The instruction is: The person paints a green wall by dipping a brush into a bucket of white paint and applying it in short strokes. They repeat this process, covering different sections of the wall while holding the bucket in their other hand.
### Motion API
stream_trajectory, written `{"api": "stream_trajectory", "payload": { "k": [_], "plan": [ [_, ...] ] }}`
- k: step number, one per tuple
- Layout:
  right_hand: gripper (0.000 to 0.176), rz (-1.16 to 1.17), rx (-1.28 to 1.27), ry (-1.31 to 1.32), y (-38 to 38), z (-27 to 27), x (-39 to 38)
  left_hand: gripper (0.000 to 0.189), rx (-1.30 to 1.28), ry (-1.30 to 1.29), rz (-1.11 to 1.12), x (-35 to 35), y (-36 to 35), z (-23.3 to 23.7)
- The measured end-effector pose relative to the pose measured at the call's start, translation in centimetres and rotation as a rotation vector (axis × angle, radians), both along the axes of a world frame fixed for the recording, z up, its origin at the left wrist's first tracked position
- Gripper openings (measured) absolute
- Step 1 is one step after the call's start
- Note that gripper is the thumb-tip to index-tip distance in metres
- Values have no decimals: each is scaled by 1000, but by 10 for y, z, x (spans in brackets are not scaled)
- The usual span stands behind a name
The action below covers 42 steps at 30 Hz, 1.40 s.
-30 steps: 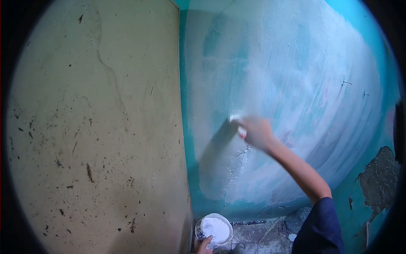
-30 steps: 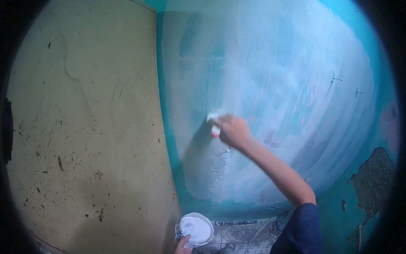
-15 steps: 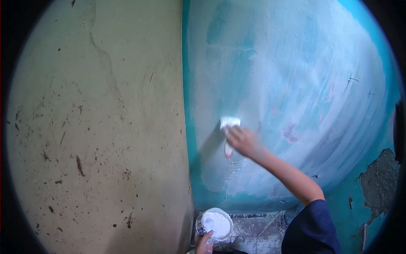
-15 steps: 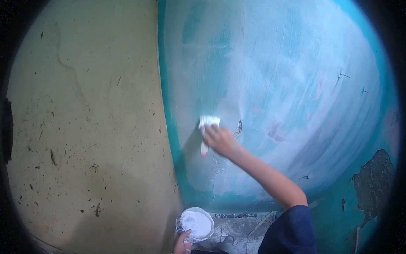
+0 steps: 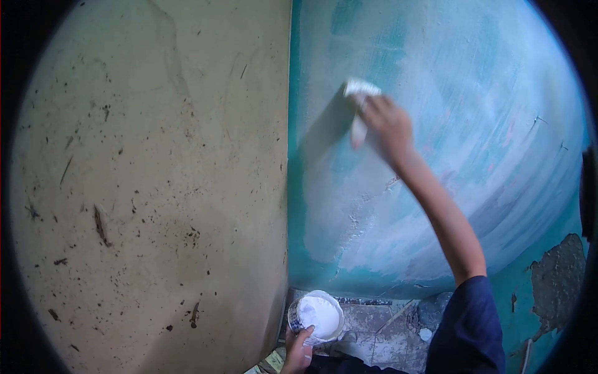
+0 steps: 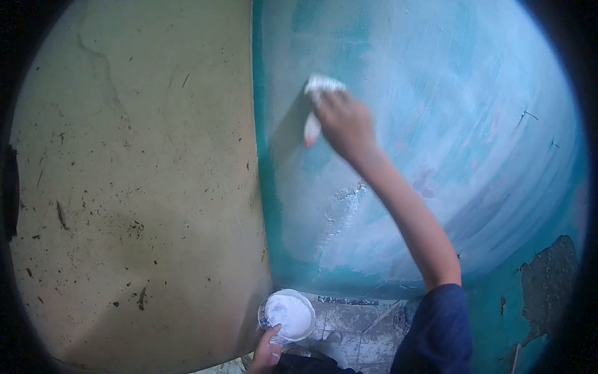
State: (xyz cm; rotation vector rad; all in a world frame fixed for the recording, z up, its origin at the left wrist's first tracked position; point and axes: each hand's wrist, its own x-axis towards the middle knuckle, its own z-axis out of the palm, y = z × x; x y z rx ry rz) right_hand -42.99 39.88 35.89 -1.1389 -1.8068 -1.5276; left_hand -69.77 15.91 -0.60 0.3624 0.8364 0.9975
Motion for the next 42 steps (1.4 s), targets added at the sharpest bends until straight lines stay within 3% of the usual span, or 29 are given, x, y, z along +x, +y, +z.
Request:
{"api": "stream_trajectory", "payload": {
  "k": [5,8,10,11,12,14,15,17,22,24,30,33,35,36,38,42],
  "plan": [
    [40,64,-291,-88,-7,-170,-2,53,-67,-14,19,-6,6,1],
    [38,56,-436,2,-19,-216,-3,66,17,-178,22,-2,12,27],
    [40,124,-626,309,-29,-223,-2,63,42,-150,107,2,15,32],
    [36,163,-616,492,-38,-225,-5,63,39,-141,101,4,18,31],
    [36,156,-619,505,-47,-226,-6,62,89,-150,126,6,22,27],
    [22,262,-650,991,-71,-227,-8,60,118,-147,142,9,24,30],
    [22,244,-662,1011,-87,-228,-10,60,126,-165,137,11,29,34],
    [16,439,-637,1534,-123,-218,-19,60,113,-167,124,18,34,48],
    [17,440,-629,1739,-191,-239,-24,65,265,-188,74,40,43,77],
    [18,372,-582,1578,-210,-245,-22,67,274,-183,57,53,37,88],
    [21,159,-649,1465,-240,-248,2,72,304,-117,-19,98,17,105],
    [20,172,-633,1625,-252,-254,26,73,302,-81,-31,119,9,110],
    [22,412,-290,1934,-257,-265,43,72,292,-80,-39,135,3,114],
    [22,408,-280,1939,-261,-270,55,70,321,-32,-76,143,0,118],
    [24,580,-247,2337,-273,-283,81,68,350,21,-124,157,-8,123],
    [19,819,-88,2517,-290,-298,113,70,274,-48,-156,189,-20,116]
  ]
}}
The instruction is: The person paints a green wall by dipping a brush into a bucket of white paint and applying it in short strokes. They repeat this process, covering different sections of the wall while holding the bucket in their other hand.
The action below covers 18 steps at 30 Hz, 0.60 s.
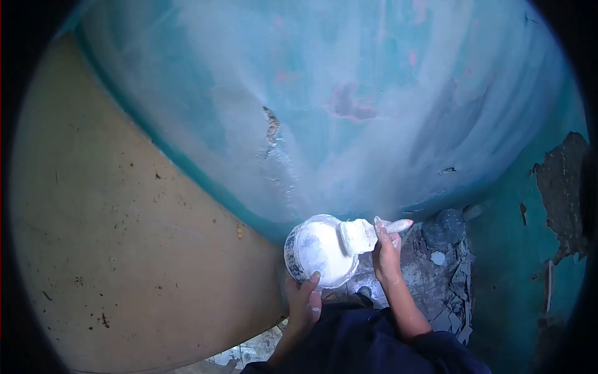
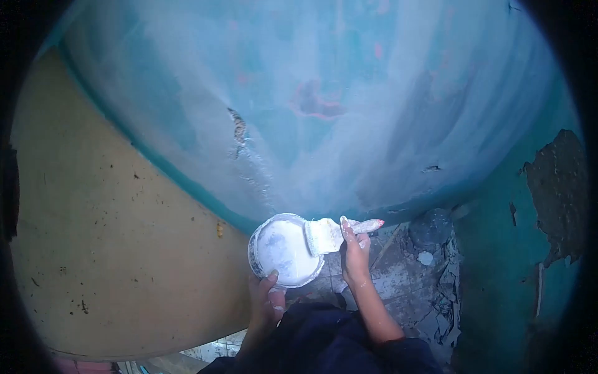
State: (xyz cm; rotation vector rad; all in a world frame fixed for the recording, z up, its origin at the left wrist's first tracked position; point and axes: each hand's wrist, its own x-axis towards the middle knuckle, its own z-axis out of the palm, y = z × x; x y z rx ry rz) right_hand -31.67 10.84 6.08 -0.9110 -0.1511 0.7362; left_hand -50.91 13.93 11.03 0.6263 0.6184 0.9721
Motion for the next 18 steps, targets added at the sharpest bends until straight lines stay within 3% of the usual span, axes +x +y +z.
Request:
{"api": "stream_trajectory", "payload": {
  "k": [7,18],
  "plan": [
    [24,-79,-23,90,-29,-17,49,73,64,95,-76,52,-19,-8],
    [27,-211,-206,-117,-63,-28,114,77,23,91,-171,102,-47,-17]
  ]
}}
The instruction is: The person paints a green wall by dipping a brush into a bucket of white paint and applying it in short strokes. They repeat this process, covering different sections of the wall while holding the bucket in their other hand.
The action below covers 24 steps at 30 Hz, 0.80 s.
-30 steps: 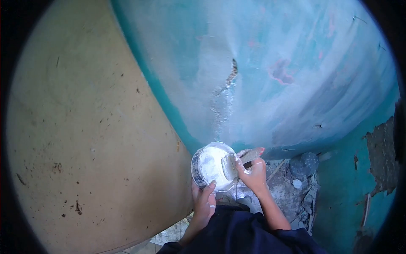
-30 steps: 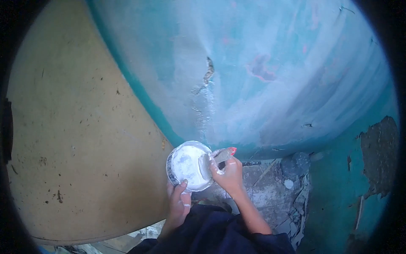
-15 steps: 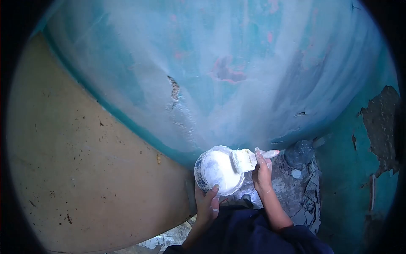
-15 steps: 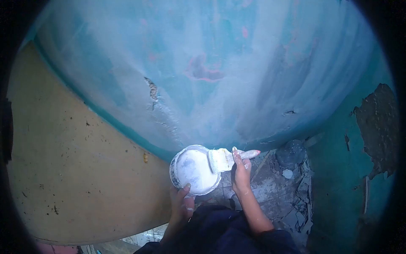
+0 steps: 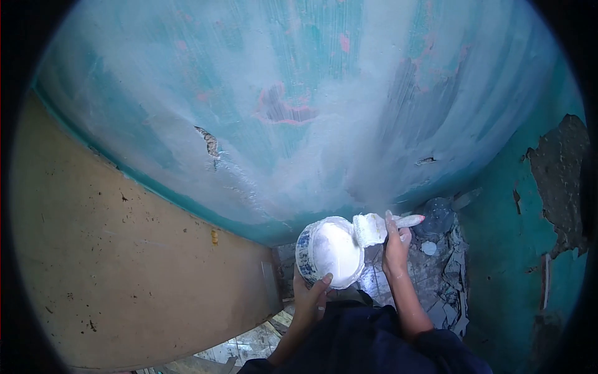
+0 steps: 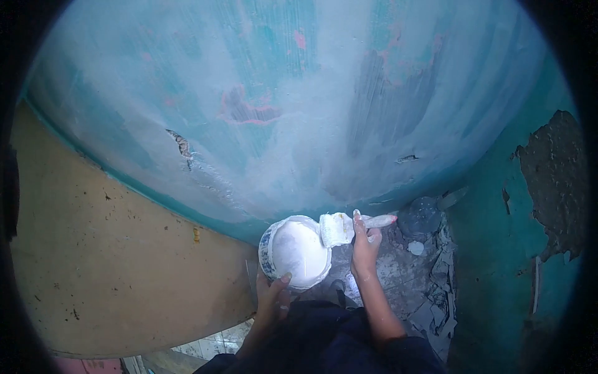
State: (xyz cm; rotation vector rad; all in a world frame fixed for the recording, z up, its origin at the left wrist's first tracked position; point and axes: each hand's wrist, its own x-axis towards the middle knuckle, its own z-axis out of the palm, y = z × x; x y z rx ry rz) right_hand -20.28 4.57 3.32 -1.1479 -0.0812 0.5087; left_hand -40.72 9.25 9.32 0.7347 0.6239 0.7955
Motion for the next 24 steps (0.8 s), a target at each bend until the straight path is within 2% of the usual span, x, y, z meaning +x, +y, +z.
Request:
{"api": "stream_trajectory", "payload": {
  "k": [7,9,10,12,17,19,24],
  "plan": [
    [29,-102,-167,-162,-7,-8,24,78,-40,-29,-30,8,2,-12],
    [27,-151,-11,-11,-10,-12,22,78,-61,-6,-42,11,3,-8],
    [27,-164,-16,-12,-12,-17,22,78,-81,12,-48,14,5,-5],
    [27,-118,200,196,-14,-30,21,76,-99,-2,-67,20,9,-5],
    [32,-72,260,353,-12,-29,17,72,-65,-59,-160,33,30,-9],
    [33,-147,233,367,-10,-29,20,70,-46,-146,-232,40,41,-10],
    [41,-263,269,391,-3,-38,36,70,-112,-163,-338,54,64,-1]
  ]
}}
